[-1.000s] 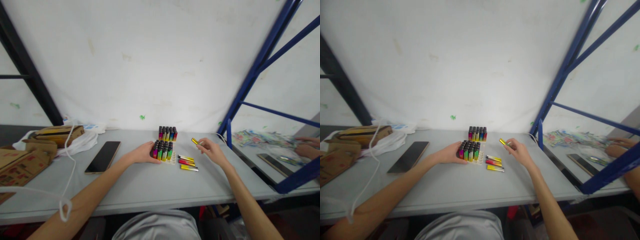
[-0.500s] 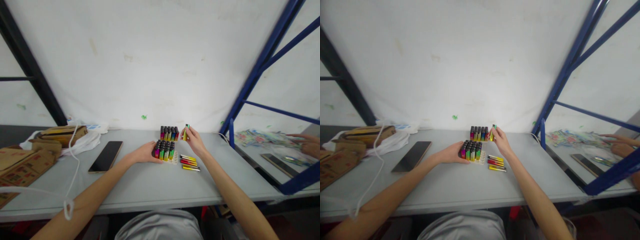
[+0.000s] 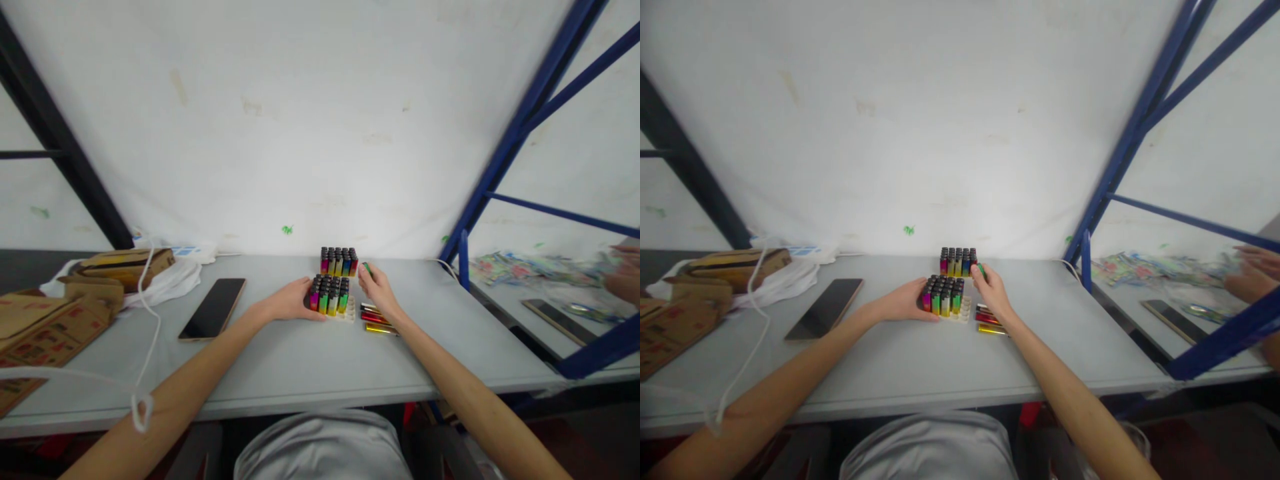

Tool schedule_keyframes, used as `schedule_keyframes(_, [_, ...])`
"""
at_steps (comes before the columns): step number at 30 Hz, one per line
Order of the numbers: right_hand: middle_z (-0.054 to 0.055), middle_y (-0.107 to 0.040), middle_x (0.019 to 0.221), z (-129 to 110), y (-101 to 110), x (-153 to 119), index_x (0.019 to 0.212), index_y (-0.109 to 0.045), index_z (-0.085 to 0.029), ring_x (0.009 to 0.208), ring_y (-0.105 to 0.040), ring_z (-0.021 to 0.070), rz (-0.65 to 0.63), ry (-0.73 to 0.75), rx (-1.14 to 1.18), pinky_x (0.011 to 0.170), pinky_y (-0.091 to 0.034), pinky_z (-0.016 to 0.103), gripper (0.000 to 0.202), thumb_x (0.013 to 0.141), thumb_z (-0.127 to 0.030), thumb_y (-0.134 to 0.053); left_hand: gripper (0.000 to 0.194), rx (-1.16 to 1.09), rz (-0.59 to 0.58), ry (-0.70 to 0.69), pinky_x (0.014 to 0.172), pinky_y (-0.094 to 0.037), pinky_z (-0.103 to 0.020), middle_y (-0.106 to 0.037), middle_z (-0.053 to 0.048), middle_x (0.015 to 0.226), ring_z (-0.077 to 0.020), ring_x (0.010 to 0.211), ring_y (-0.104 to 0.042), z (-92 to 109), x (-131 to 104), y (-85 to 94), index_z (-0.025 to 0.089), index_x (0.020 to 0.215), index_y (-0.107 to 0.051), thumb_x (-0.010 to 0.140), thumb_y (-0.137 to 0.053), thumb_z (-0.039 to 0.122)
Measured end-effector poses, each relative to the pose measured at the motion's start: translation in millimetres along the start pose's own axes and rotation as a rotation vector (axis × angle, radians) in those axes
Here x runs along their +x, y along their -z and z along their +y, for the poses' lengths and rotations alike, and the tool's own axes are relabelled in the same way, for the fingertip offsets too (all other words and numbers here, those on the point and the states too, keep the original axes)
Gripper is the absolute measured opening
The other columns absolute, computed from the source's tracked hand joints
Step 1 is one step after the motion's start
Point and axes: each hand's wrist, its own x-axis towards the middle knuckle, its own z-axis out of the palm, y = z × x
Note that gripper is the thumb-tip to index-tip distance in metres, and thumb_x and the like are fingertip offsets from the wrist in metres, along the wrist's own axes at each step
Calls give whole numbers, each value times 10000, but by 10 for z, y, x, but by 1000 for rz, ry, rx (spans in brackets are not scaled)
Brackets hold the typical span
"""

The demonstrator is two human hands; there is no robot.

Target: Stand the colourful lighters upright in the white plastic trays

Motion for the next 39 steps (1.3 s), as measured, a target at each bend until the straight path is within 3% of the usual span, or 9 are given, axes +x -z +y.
schedule_keyframes(5, [-35,-394,555,51,-17,-26,668,-433,-237,538,-358,133,57,-10,-61,477,-295,263,614,889,-808,-468,747,-4,-12,-8,1022,-499,-440,-694,-114,1228,-342,1126,-641,66,-9,30,197,1249,-663,654,-870,599])
schedule_keyframes(10, [-32,-374,548,46,-25,-54,585,-407,-232,550,-342,130,98,-33,-126,508,-271,270,561,895,-686,-519,790,4,-10,-6,1046,-493,-460,-696,-112,1218,-351,1122,-643,58,-3,26,195,1275,-656,645,-864,625])
schedule_keyframes(19, [-29,-420,563,-40,-57,-77,604,-415,-233,570,-390,142,65,-2,-213,545,-291,273,410,892,-521,-466,737,3,-8,2,1038,-498,-450,-689,-111,1244,-345,1142,-637,50,-1,25,207,1223,-671,645,-867,620])
schedule_keyframes(26, [-33,-463,640,-130,-27,-119,724,-491,-217,624,-431,146,1,94,-222,597,-342,271,485,974,-632,-469,744,20,-17,4,1032,-500,-440,-687,-113,1248,-343,1140,-638,80,-8,39,209,1251,-659,664,-857,621])
schedule_keyframes(29, [-32,-511,678,-189,2,-152,894,-570,-214,643,-478,156,-46,144,-223,620,-376,273,418,1010,-599,-457,760,18,-21,-4,1041,-493,-450,-683,-114,1256,-341,1135,-636,87,-12,44,210,1283,-645,671,-859,608])
schedule_keyframes(33, [-5,-572,767,-244,44,-186,1115,-549,-213,698,-543,173,-92,209,-253,663,-424,290,344,1064,-510,-383,790,16,-31,5,1033,-497,-454,-681,-120,1259,-347,1118,-643,89,-10,45,189,1300,-634,674,-853,618])
schedule_keyframes(39, [77,-639,969,-342,83,-202,1018,-627,-205,892,-601,207,-77,423,-332,799,-489,335,263,1045,-425,-484,772,16,-33,-14,1017,-502,-443,-686,-112,1240,-339,1109,-640,84,-6,38,186,1294,-632,683,-852,604])
